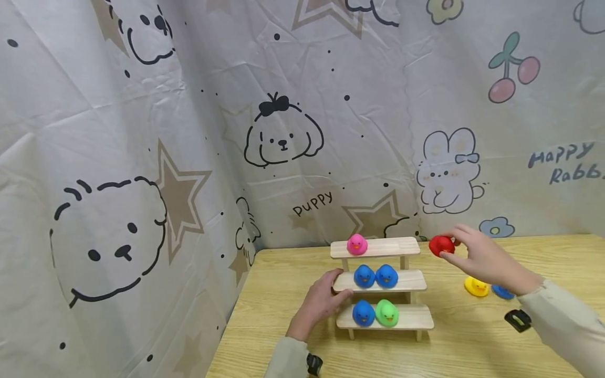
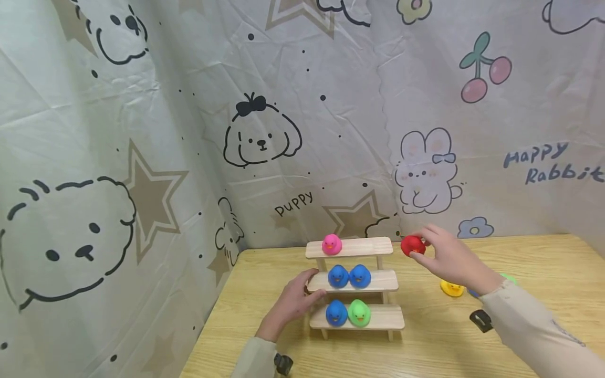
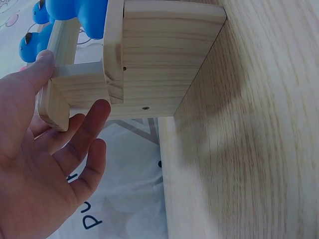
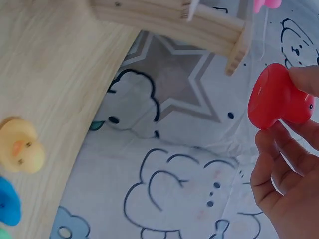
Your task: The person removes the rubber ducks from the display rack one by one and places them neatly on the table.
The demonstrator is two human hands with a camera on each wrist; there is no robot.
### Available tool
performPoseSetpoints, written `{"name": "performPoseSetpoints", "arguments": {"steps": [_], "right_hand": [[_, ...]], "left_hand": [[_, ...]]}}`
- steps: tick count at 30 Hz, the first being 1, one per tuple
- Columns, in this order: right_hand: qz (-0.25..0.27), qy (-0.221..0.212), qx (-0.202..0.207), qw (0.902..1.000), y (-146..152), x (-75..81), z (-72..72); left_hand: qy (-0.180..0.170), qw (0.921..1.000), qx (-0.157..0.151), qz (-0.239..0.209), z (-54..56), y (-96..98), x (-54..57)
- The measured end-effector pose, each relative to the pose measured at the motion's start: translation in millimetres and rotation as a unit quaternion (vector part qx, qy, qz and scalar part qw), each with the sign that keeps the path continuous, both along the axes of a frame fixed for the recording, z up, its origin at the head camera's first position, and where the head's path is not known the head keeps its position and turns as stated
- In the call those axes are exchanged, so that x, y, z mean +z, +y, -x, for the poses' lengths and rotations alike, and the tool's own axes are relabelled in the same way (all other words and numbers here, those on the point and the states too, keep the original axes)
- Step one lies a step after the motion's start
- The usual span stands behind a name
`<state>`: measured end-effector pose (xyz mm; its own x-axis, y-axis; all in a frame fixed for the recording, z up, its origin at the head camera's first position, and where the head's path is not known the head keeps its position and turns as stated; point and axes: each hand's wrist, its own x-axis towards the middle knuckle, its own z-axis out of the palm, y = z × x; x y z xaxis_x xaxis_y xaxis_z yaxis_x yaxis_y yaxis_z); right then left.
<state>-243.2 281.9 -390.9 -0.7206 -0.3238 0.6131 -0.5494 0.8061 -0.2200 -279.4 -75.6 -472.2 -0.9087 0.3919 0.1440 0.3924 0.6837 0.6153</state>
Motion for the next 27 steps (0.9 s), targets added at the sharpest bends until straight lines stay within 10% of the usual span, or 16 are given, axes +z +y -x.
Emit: {"name": "performPoseSetpoints", "arguments": {"steps": [27], "right_hand": [[-0.049,-0.069,-0.050,0.9951,59,-52.7,-32.4]], "left_hand": [[-0.013,0.9999,0.003,0.000,-0.7,-0.6,0.8]]}}
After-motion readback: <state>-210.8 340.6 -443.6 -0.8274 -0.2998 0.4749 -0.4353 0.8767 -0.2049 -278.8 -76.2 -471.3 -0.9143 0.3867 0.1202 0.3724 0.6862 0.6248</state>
